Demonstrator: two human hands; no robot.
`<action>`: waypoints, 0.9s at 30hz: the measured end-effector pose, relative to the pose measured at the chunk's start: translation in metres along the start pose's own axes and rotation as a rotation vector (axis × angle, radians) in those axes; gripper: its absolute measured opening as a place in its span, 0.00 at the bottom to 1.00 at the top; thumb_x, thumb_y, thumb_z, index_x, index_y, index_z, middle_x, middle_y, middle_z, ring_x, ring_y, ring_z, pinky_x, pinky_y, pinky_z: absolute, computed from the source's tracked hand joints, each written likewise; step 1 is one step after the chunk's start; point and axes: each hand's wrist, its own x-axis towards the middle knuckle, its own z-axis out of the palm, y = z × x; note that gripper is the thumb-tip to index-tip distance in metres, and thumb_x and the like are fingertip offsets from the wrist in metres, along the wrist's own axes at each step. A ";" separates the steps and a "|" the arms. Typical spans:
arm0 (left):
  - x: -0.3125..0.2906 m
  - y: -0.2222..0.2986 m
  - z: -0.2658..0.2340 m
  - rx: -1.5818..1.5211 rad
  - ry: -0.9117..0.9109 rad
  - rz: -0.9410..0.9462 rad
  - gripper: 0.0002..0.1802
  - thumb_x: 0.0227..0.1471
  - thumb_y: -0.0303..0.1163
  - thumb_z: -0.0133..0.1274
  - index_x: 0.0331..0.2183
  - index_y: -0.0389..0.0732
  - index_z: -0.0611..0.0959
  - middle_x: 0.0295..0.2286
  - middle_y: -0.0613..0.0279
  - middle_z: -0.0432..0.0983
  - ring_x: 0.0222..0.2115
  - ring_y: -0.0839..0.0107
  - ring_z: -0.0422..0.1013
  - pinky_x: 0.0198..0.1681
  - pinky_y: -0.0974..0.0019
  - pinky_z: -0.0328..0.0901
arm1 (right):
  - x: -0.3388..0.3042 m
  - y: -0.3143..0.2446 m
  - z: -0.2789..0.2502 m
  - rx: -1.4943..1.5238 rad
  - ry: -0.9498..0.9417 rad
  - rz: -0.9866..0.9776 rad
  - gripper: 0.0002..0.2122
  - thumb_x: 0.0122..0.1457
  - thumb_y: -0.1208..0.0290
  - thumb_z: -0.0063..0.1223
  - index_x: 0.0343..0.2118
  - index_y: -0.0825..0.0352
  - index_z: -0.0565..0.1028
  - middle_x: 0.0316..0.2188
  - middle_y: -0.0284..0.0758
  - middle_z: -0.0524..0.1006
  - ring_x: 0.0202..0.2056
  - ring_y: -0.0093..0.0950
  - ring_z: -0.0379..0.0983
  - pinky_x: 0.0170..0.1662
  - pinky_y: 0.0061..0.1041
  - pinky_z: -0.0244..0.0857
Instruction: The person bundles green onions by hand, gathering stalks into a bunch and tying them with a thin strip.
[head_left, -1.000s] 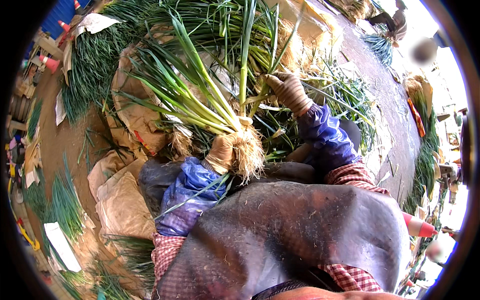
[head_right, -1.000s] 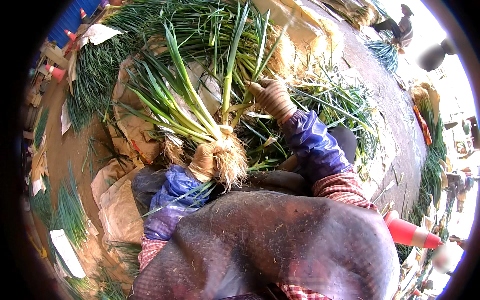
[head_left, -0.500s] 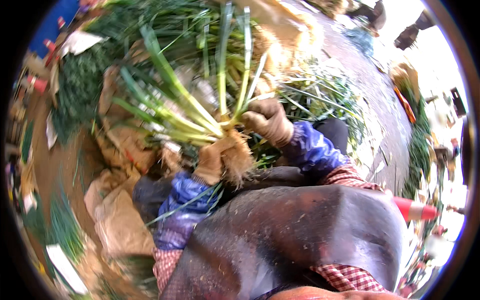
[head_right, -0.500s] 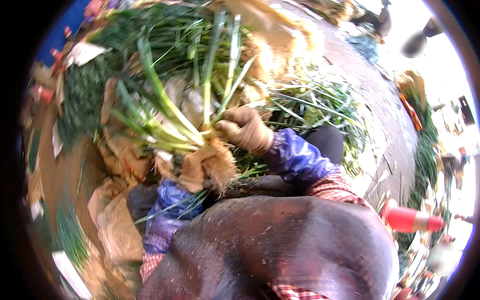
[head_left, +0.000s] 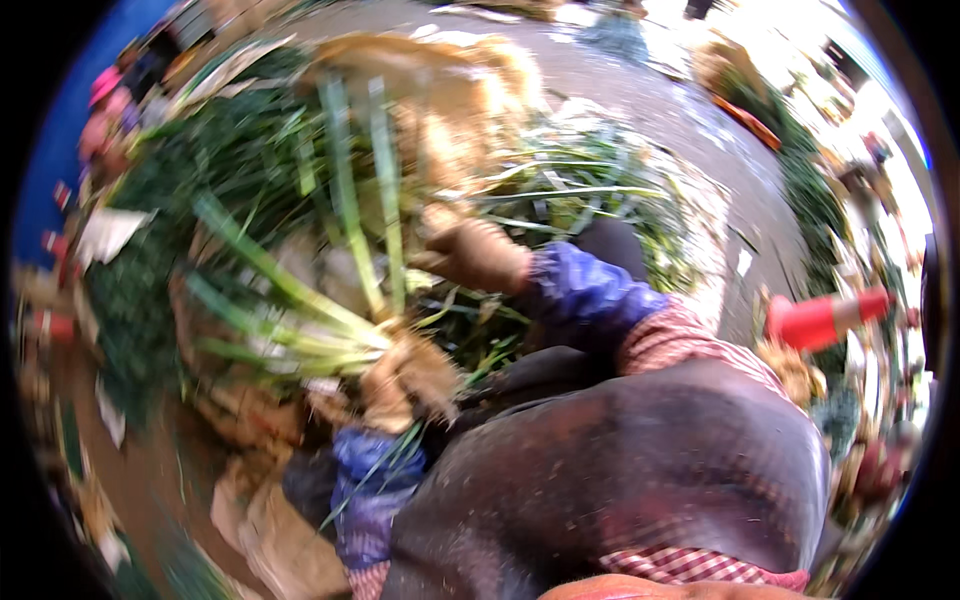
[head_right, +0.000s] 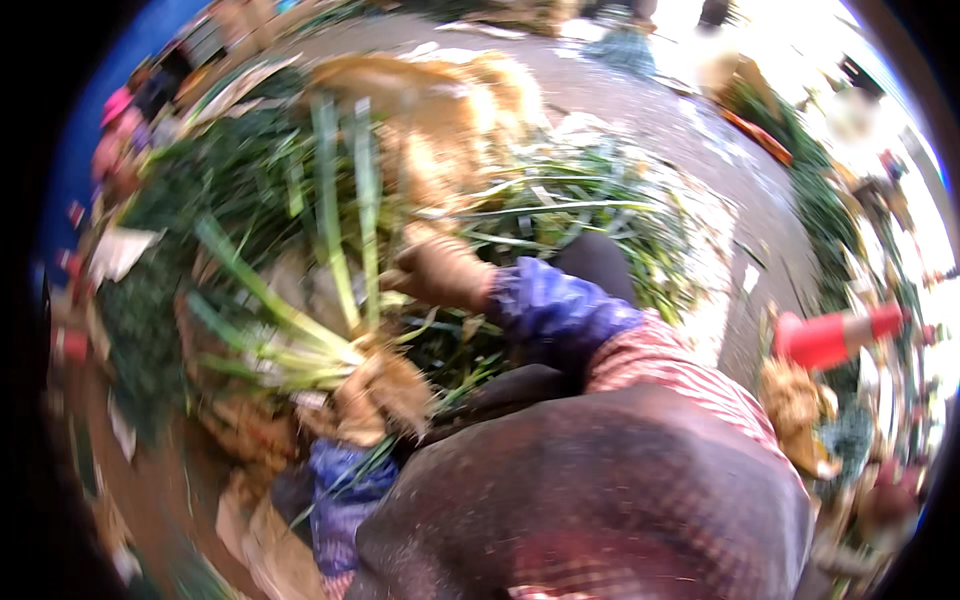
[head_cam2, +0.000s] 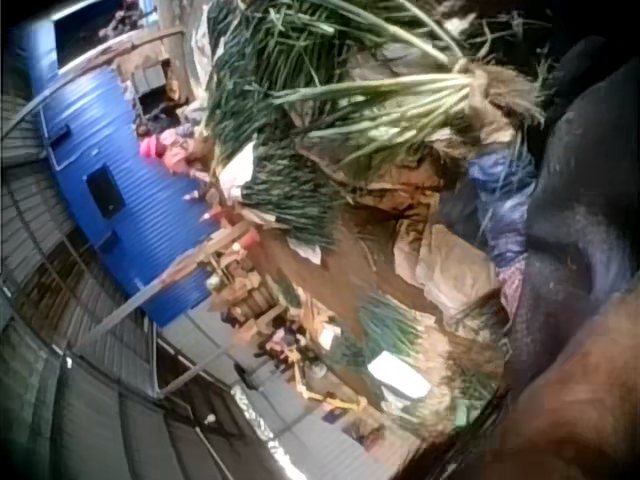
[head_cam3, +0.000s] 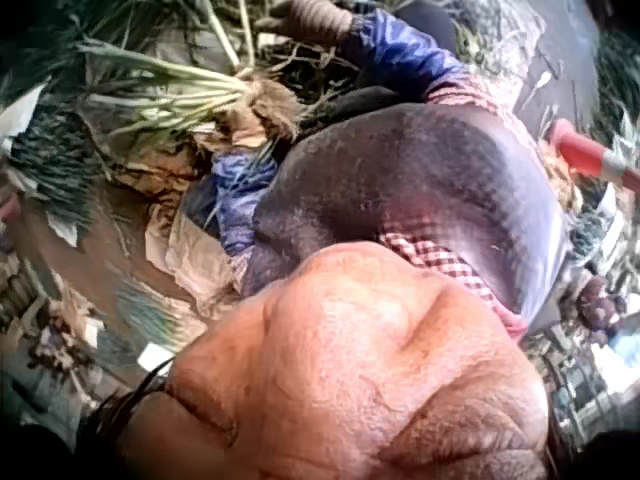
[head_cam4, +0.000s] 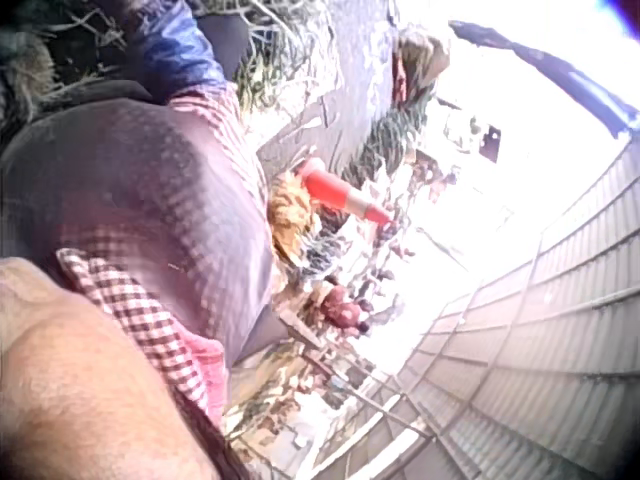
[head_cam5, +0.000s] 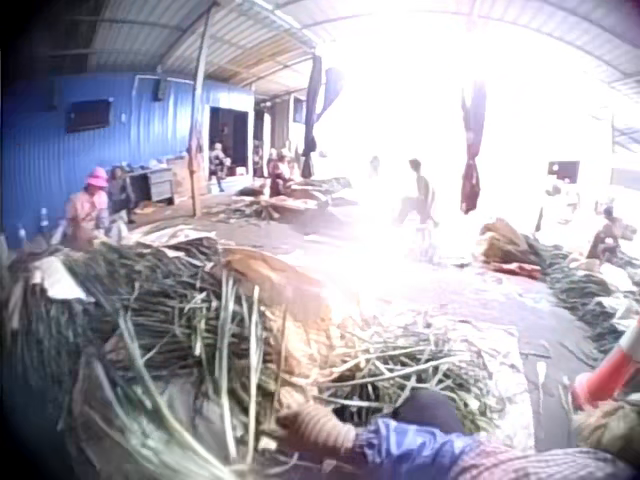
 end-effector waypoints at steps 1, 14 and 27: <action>0.004 -0.003 -0.002 -0.004 -0.028 0.032 0.16 0.47 0.32 0.56 0.39 0.37 0.78 0.32 0.63 0.76 0.30 0.72 0.73 0.34 0.67 0.69 | 0.004 -0.016 -0.005 0.300 -0.101 0.401 0.15 0.56 0.57 0.58 0.27 0.68 0.79 0.18 0.36 0.76 0.21 0.28 0.73 0.29 0.28 0.69; 0.001 -0.013 0.000 0.014 -0.124 0.185 0.16 0.46 0.21 0.58 0.40 0.34 0.79 0.28 0.70 0.72 0.26 0.81 0.68 0.30 0.79 0.66 | 0.101 0.014 0.063 0.960 -0.313 0.876 0.14 0.53 0.59 0.57 0.24 0.67 0.79 0.13 0.29 0.72 0.11 0.21 0.63 0.15 0.23 0.57; 0.005 -0.015 -0.004 -0.014 -0.030 0.209 0.13 0.44 0.21 0.58 0.37 0.37 0.82 0.31 0.65 0.76 0.31 0.75 0.72 0.35 0.74 0.68 | 0.019 -0.075 0.008 1.202 0.266 0.375 0.07 0.60 0.73 0.54 0.38 0.70 0.76 0.24 0.30 0.76 0.22 0.15 0.72 0.22 0.14 0.67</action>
